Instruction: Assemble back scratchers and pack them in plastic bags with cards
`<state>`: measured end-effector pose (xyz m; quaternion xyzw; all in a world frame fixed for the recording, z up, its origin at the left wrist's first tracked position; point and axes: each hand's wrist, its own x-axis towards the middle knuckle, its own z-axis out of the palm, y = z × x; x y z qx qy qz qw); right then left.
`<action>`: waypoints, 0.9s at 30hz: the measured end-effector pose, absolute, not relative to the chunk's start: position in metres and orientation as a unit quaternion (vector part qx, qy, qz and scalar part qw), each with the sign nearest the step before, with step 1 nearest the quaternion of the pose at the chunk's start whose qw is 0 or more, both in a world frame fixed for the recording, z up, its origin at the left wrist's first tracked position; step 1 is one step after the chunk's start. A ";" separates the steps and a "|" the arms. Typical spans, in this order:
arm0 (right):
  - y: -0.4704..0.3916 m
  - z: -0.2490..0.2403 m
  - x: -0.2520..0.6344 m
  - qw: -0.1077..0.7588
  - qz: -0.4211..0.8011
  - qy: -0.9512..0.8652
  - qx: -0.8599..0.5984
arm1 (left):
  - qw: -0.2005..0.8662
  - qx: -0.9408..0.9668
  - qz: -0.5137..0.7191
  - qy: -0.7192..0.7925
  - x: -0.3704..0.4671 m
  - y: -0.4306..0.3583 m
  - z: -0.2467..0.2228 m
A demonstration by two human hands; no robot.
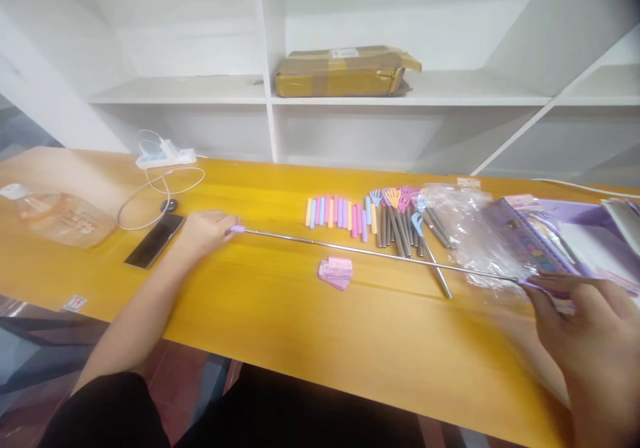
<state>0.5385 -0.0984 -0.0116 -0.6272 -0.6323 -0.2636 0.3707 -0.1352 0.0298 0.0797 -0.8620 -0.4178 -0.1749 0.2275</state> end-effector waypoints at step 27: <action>-0.106 -0.002 0.525 0.354 -0.268 -0.679 -0.585 | 0.256 -0.828 -0.112 -0.486 -0.135 0.037 0.052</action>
